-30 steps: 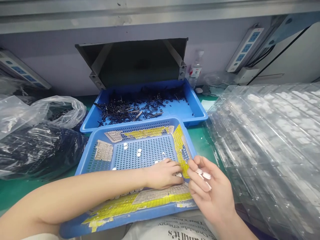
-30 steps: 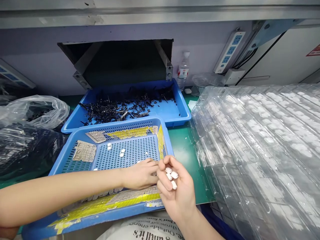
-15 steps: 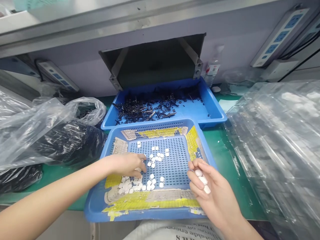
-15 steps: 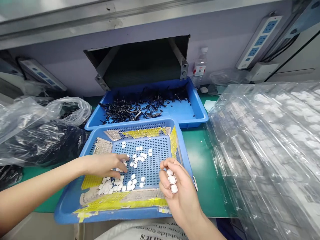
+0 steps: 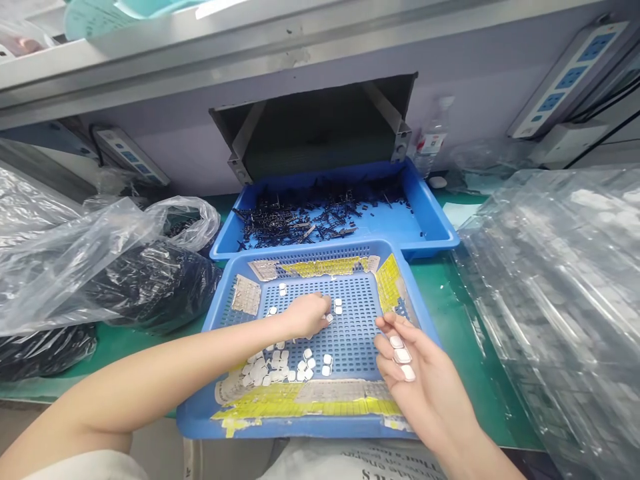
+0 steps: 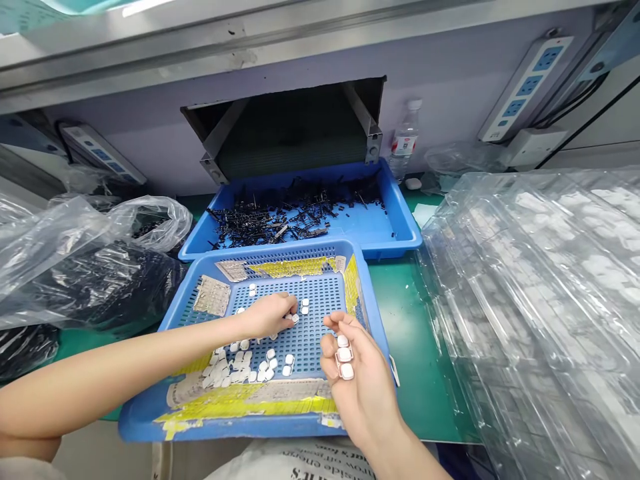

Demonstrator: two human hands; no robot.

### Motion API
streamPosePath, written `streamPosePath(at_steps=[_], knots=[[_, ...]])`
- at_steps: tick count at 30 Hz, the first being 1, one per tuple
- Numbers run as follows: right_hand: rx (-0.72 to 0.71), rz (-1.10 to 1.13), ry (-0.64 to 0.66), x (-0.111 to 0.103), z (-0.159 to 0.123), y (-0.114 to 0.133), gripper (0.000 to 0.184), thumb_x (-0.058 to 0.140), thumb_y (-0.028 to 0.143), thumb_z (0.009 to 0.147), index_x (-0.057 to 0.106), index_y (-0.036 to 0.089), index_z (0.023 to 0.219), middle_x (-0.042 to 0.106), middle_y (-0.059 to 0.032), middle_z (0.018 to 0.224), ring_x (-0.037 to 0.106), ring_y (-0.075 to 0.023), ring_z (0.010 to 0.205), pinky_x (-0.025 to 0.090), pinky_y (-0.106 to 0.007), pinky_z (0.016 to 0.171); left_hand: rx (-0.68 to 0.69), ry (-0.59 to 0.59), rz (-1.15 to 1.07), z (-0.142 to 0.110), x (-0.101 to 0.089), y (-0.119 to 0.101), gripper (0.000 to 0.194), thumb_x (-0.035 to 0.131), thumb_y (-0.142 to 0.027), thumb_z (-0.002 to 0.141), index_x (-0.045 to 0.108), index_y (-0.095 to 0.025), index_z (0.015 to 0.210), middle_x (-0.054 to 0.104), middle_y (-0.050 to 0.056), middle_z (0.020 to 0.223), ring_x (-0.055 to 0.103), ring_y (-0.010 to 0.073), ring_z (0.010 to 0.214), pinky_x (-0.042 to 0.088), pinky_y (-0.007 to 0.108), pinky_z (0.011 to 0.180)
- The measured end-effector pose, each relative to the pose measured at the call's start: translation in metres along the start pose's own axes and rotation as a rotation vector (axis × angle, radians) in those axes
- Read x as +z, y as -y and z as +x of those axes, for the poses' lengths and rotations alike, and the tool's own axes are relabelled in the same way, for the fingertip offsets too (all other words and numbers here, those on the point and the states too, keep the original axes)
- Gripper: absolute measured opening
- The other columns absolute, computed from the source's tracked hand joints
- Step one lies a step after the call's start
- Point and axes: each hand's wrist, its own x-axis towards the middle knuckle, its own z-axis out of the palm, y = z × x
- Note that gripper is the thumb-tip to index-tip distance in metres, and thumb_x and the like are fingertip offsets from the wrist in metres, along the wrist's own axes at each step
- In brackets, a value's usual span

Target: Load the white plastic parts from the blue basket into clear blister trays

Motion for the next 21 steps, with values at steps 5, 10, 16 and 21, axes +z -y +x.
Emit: streamPosePath(at_steps=[5, 10, 16, 21], knots=[[-0.017, -0.040, 0.024, -0.001, 0.000, -0.001, 0.008, 0.062, 0.018, 0.067, 0.059, 0.014, 0.074, 0.049, -0.0015, 0.078, 0.043, -0.0058, 0.053, 0.036, -0.014, 0.037, 0.016, 0.022, -0.024, -0.005, 0.000, -0.002, 0.012, 0.052, -0.014, 0.068, 0.053, -0.017, 0.079, 0.058, 0.003, 0.074, 0.055, 0.0200, 0.074, 0.039, 0.025, 0.060], [-0.023, -0.050, 0.061, -0.001, 0.000, -0.001, 0.006, 0.062, 0.018, 0.067, 0.060, 0.015, 0.072, 0.049, -0.0011, 0.078, 0.042, -0.0059, 0.054, 0.036, -0.014, 0.038, 0.042, -0.006, -0.025, -0.013, 0.004, 0.000, 0.011, 0.050, -0.011, 0.071, 0.052, -0.016, 0.080, 0.056, 0.006, 0.085, 0.054, 0.0203, 0.079, 0.039, 0.026, 0.065], [0.009, -0.159, 0.091, -0.001, 0.001, -0.001, 0.010, 0.064, 0.019, 0.066, 0.059, 0.016, 0.073, 0.050, 0.0003, 0.073, 0.041, -0.0050, 0.051, 0.032, -0.014, 0.036, 0.065, 0.019, -0.027, -0.025, 0.003, 0.011, 0.008, 0.052, -0.011, 0.073, 0.052, -0.016, 0.079, 0.054, 0.005, 0.084, 0.052, 0.0183, 0.079, 0.039, 0.024, 0.065], [0.054, -0.677, 0.282, 0.016, 0.009, 0.010, 0.010, 0.058, 0.026, 0.070, 0.057, 0.018, 0.075, 0.047, 0.0037, 0.060, 0.022, -0.0022, 0.037, 0.012, -0.016, 0.032, 0.087, 0.034, -0.011, -0.037, -0.004, 0.018, 0.008, 0.053, -0.018, 0.075, 0.051, -0.017, 0.083, 0.050, 0.004, 0.087, 0.051, 0.0176, 0.078, 0.039, 0.025, 0.063]])
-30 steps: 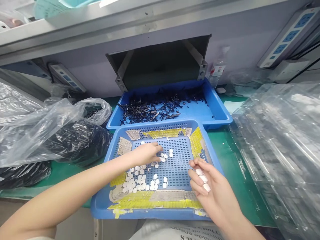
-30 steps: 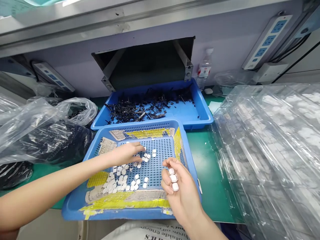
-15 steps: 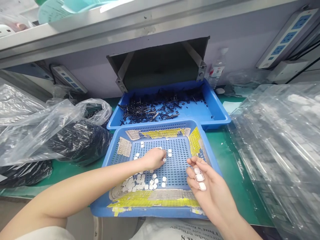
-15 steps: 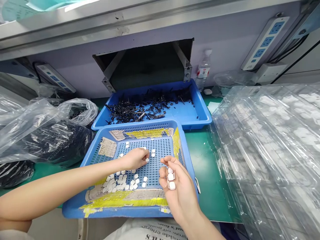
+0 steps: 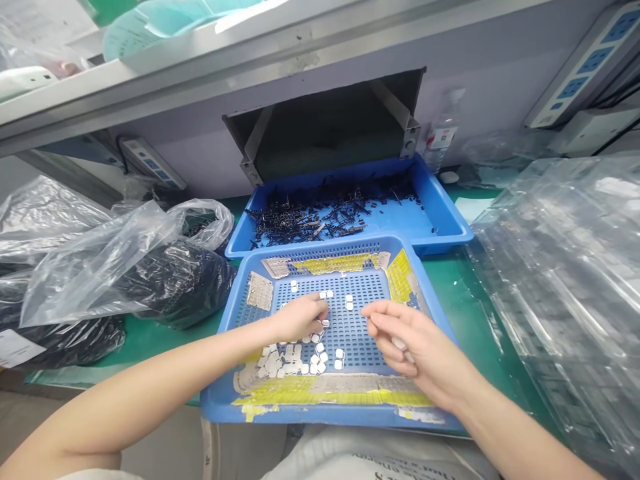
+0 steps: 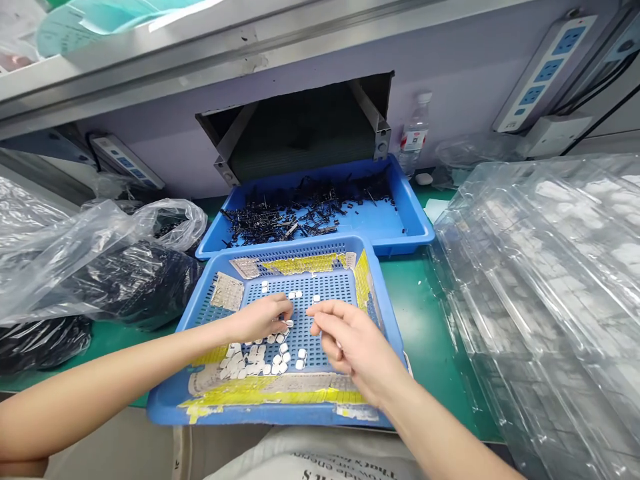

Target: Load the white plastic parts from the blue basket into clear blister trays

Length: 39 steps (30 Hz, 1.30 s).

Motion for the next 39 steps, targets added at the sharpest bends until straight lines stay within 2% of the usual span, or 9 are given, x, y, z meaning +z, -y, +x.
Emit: streamPosePath(at_steps=[5, 9, 15, 19, 22, 26, 30, 34, 39], knots=[[-0.325, -0.912, -0.165, 0.009, 0.020, 0.026, 0.013, 0.046, 0.024, 0.076, 0.053, 0.018, 0.067, 0.041, 0.0047, 0.051, 0.033, -0.0081, 0.046, 0.024, -0.022, 0.044, 0.075, 0.056, 0.040, -0.001, 0.000, 0.001, 0.007, 0.055, -0.014, 0.072, 0.051, -0.018, 0.076, 0.052, 0.004, 0.084, 0.052, 0.0193, 0.077, 0.039, 0.025, 0.061], [-0.252, -1.152, -0.107, 0.016, 0.042, 0.031, 0.014, 0.047, 0.021, 0.074, 0.052, 0.018, 0.061, 0.043, 0.0041, 0.049, 0.038, -0.0108, 0.050, 0.027, -0.024, 0.049, 0.039, 0.053, 0.049, 0.002, 0.006, -0.006, 0.009, 0.051, -0.011, 0.070, 0.051, -0.017, 0.076, 0.055, 0.006, 0.078, 0.055, 0.0223, 0.071, 0.040, 0.028, 0.056], [-0.066, -1.065, -0.053, 0.024, 0.074, 0.021, 0.020, 0.053, 0.009, 0.067, 0.050, 0.015, 0.048, 0.045, 0.0018, 0.046, 0.038, -0.0097, 0.046, 0.025, -0.023, 0.046, -0.091, 0.013, -0.038, 0.004, 0.016, -0.019, 0.010, 0.047, -0.006, 0.064, 0.050, -0.015, 0.068, 0.054, 0.010, 0.075, 0.055, 0.0251, 0.068, 0.038, 0.030, 0.053], [0.122, -0.806, 0.006, 0.027, 0.086, 0.013, 0.025, 0.045, 0.024, 0.081, 0.054, 0.014, 0.060, 0.045, 0.0024, 0.048, 0.033, -0.0060, 0.036, 0.021, -0.020, 0.035, -0.144, 0.011, -0.208, 0.009, 0.013, -0.015, 0.016, 0.051, -0.005, 0.055, 0.041, -0.017, 0.052, 0.045, 0.000, 0.054, 0.049, 0.0175, 0.060, 0.032, 0.024, 0.050], [0.196, -0.570, 0.021, 0.025, 0.091, 0.014, 0.038, 0.031, 0.034, 0.089, 0.054, 0.013, 0.067, 0.046, 0.0016, 0.051, 0.037, -0.0046, 0.036, 0.026, -0.016, 0.033, -0.182, -0.005, -0.383, 0.009, 0.003, -0.006, 0.018, 0.052, -0.008, 0.053, 0.038, -0.017, 0.049, 0.039, -0.004, 0.047, 0.040, 0.0111, 0.049, 0.028, 0.022, 0.046], [0.224, -0.334, 0.026, 0.020, 0.093, 0.020, 0.046, 0.021, 0.039, 0.090, 0.053, 0.012, 0.072, 0.053, -0.0027, 0.058, 0.052, -0.0075, 0.047, 0.041, -0.016, 0.040, -0.176, -0.061, -0.636, 0.002, -0.014, 0.009, 0.015, 0.049, -0.013, 0.054, 0.035, -0.017, 0.050, 0.031, -0.007, 0.046, 0.030, 0.0067, 0.044, 0.021, 0.019, 0.042], [0.232, -0.226, 0.049, 0.018, 0.091, 0.025, 0.049, 0.019, 0.041, 0.090, 0.053, 0.010, 0.072, 0.055, -0.0057, 0.061, 0.058, -0.0118, 0.054, 0.049, -0.022, 0.050, -0.123, -0.154, -0.821, -0.008, -0.032, 0.019, 0.016, 0.048, -0.019, 0.057, 0.033, -0.018, 0.054, 0.032, -0.008, 0.048, 0.032, 0.0063, 0.046, 0.024, 0.019, 0.045], [0.245, -0.202, 0.091, 0.018, 0.091, 0.024, 0.047, 0.021, 0.043, 0.089, 0.052, 0.011, 0.076, 0.054, -0.0045, 0.060, 0.053, -0.0096, 0.047, 0.049, -0.023, 0.048, -0.047, -0.219, -0.888, -0.009, -0.047, 0.014, 0.017, 0.050, -0.022, 0.059, 0.033, -0.018, 0.056, 0.034, -0.007, 0.050, 0.034, 0.0064, 0.048, 0.027, 0.019, 0.047], [0.195, -0.273, 0.162, 0.020, 0.088, 0.023, 0.045, 0.020, 0.047, 0.088, 0.048, 0.015, 0.072, 0.048, -0.0004, 0.056, 0.049, -0.0085, 0.045, 0.043, -0.020, 0.043, 0.001, -0.338, -0.794, 0.004, -0.060, -0.006, 0.017, 0.055, -0.019, 0.060, 0.038, -0.017, 0.058, 0.041, -0.005, 0.056, 0.039, 0.0081, 0.053, 0.028, 0.020, 0.050]])
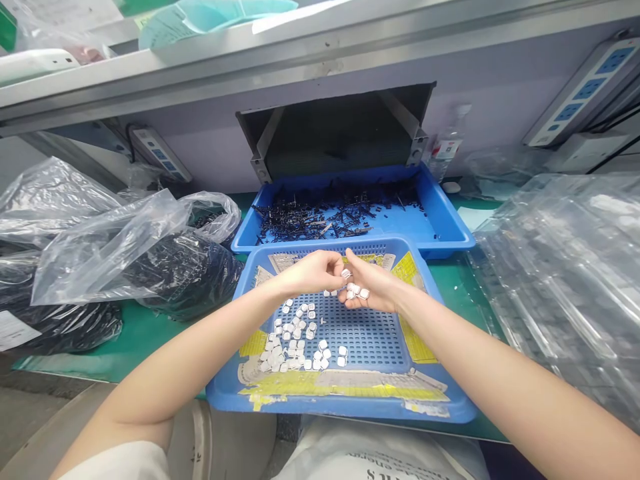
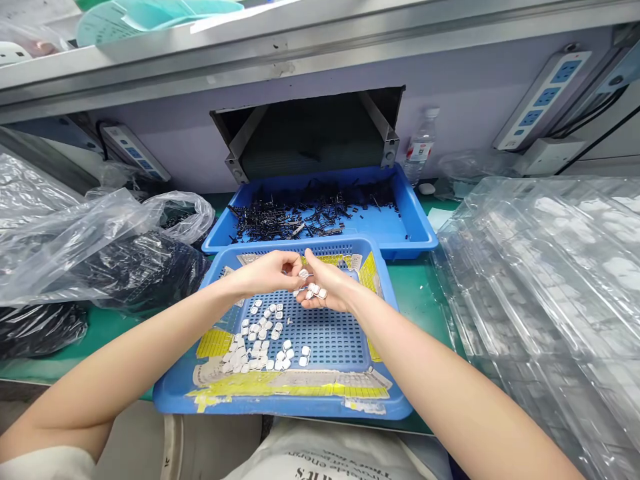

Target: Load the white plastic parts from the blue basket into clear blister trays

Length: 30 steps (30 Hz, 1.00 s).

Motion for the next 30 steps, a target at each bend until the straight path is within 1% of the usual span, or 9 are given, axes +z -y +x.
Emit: streamPosePath(at_steps=[3, 5, 8, 10, 13, 17, 23, 27, 30], knots=[[-0.096, -0.130, -0.107, -0.003, 0.001, 0.001, 0.037, 0.025, 0.043, 0.089, 0.047, 0.017, 0.075, 0.043, 0.0029, 0.056, 0.040, -0.0054, 0.040, 0.031, -0.015, 0.036, 0.048, -0.152, 0.167, 0.010, 0.002, 0.000, 0.016, 0.057, -0.026, 0.066, 0.044, -0.017, 0.067, 0.048, -0.003, 0.068, 0.044, 0.0105, 0.062, 0.032, 0.020, 0.054], [-0.137, -0.270, -0.216, -0.006, 0.003, 0.002, 0.029, 0.029, 0.036, 0.089, 0.048, 0.017, 0.078, 0.044, 0.0038, 0.059, 0.035, -0.0040, 0.039, 0.027, -0.016, 0.036, 0.034, -0.188, 0.347, 0.015, 0.003, 0.008, 0.015, 0.051, -0.030, 0.075, 0.046, -0.017, 0.073, 0.050, -0.002, 0.070, 0.048, 0.0117, 0.065, 0.035, 0.021, 0.056], [-0.127, -0.576, -0.352, -0.011, 0.006, 0.000, 0.021, 0.039, 0.029, 0.086, 0.051, 0.014, 0.077, 0.047, 0.0027, 0.063, 0.041, -0.0065, 0.047, 0.034, -0.020, 0.045, -0.002, -0.087, 0.539, 0.020, 0.011, 0.031, 0.009, 0.054, -0.023, 0.075, 0.050, -0.015, 0.073, 0.054, 0.000, 0.070, 0.052, 0.0149, 0.070, 0.038, 0.023, 0.062], [-0.079, -0.793, -0.401, -0.012, 0.009, -0.004, 0.015, 0.049, 0.026, 0.082, 0.054, 0.013, 0.077, 0.052, 0.0000, 0.072, 0.050, -0.0114, 0.063, 0.042, -0.027, 0.060, -0.013, -0.018, 0.610, 0.021, 0.020, 0.046, 0.011, 0.061, -0.017, 0.068, 0.053, -0.014, 0.073, 0.056, 0.004, 0.076, 0.054, 0.0189, 0.076, 0.040, 0.026, 0.066], [0.035, -1.036, -0.416, -0.011, 0.012, -0.013, 0.015, 0.055, 0.025, 0.078, 0.055, 0.013, 0.087, 0.055, -0.0044, 0.091, 0.052, -0.0178, 0.086, 0.041, -0.039, 0.078, -0.034, 0.043, 0.695, 0.023, 0.030, 0.060, 0.015, 0.061, -0.015, 0.069, 0.054, -0.011, 0.082, 0.057, 0.009, 0.085, 0.054, 0.0218, 0.081, 0.041, 0.031, 0.069], [0.146, -1.191, -0.402, -0.005, 0.015, -0.024, 0.026, 0.054, 0.028, 0.080, 0.052, 0.014, 0.101, 0.053, -0.0072, 0.104, 0.051, -0.0206, 0.095, 0.041, -0.043, 0.082, -0.023, 0.096, 0.710, 0.026, 0.031, 0.064, 0.015, 0.059, -0.015, 0.072, 0.054, -0.010, 0.085, 0.057, 0.006, 0.085, 0.054, 0.0181, 0.081, 0.043, 0.032, 0.073], [0.148, -1.178, -0.345, 0.003, 0.021, -0.033, 0.028, 0.054, 0.024, 0.080, 0.050, 0.013, 0.105, 0.052, -0.0074, 0.105, 0.051, -0.0206, 0.095, 0.042, -0.042, 0.081, -0.018, 0.084, 0.587, 0.029, 0.027, 0.066, 0.009, 0.056, -0.008, 0.068, 0.056, -0.011, 0.076, 0.058, 0.004, 0.077, 0.055, 0.0166, 0.078, 0.043, 0.033, 0.073], [0.118, -0.957, -0.238, 0.003, 0.024, -0.030, 0.017, 0.050, 0.026, 0.083, 0.054, 0.012, 0.090, 0.056, -0.0025, 0.082, 0.054, -0.0119, 0.068, 0.048, -0.028, 0.060, -0.085, 0.077, 0.380, 0.025, 0.023, 0.059, 0.009, 0.050, -0.005, 0.067, 0.055, -0.012, 0.067, 0.059, 0.001, 0.062, 0.058, 0.0132, 0.063, 0.046, 0.024, 0.063], [0.067, -0.728, -0.162, 0.005, 0.023, -0.025, 0.022, 0.044, 0.030, 0.086, 0.053, 0.011, 0.079, 0.051, 0.0023, 0.065, 0.046, -0.0060, 0.049, 0.041, -0.019, 0.045, -0.111, 0.080, 0.208, 0.019, 0.019, 0.052, 0.015, 0.041, -0.007, 0.074, 0.054, -0.012, 0.078, 0.063, 0.001, 0.067, 0.060, 0.0093, 0.062, 0.046, 0.018, 0.058]])
